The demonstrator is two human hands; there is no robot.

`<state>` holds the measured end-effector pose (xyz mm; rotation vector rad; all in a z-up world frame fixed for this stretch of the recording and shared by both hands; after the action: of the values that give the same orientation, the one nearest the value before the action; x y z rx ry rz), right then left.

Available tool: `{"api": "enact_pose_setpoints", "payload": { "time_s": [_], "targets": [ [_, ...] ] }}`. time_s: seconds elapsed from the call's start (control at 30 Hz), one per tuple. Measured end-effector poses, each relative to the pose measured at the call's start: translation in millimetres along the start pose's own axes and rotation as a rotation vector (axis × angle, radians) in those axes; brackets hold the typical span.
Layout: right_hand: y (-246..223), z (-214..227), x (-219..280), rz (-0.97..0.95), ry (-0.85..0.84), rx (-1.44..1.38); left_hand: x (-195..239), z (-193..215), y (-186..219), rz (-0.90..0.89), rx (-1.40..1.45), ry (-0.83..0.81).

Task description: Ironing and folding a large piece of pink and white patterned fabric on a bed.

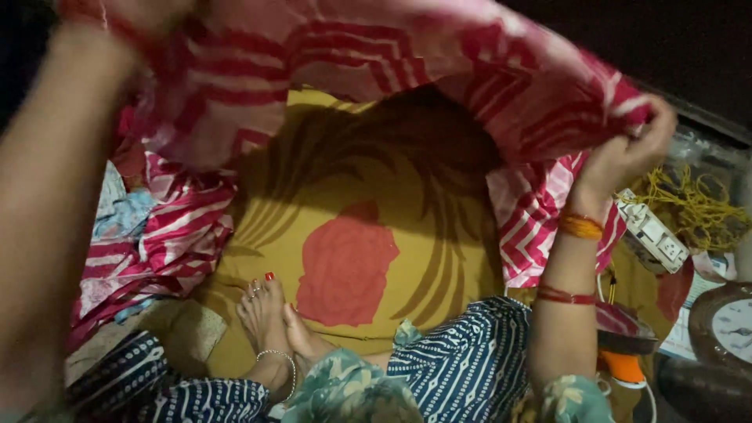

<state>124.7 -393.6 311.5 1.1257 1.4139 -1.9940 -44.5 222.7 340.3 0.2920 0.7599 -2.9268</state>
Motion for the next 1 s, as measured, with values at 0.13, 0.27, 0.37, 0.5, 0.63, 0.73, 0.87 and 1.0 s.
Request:
{"api": "enact_pose_setpoints", "payload": {
  "time_s": [0.13,0.27,0.37,0.5,0.63,0.73,0.87,1.0],
  "targets": [
    [29,13,74,-0.149,0.05,0.04,50,-35,60,-0.08,0.041,0.029],
    [69,29,123,-0.347,0.068,0.05,102,-147,140,-0.252,0.229,-0.308],
    [97,47,137,-0.337,0.111,0.064,129,-181,174,-0.251,0.368,-0.545],
    [138,77,147,-0.287,0.182,0.088,148,-220,200,-0.269,0.617,-0.672],
    [138,79,151,-0.444,0.246,-0.017,177,-273,201,-0.412,0.331,-0.927],
    [123,76,149,-0.436,0.229,-0.095,189,-302,190,-0.233,0.221,-1.005],
    [117,72,154,-0.378,0.19,0.029,175,-277,220,-0.146,0.451,-0.983],
    [110,68,156,-0.363,0.189,0.034,176,-269,288,0.212,1.302,-1.143]
  ]
}}
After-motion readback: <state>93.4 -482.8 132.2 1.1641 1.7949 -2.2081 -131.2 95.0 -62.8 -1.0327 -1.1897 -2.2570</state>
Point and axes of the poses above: each hand's wrist, its own x-axis away from the middle knuckle, its own z-axis out of the back of the hand, y = z × x, the point moved 9 cm from there along -x, towards the middle knuckle, and after that the axes turned 10 degrees about -x, right-handed, at the moved point
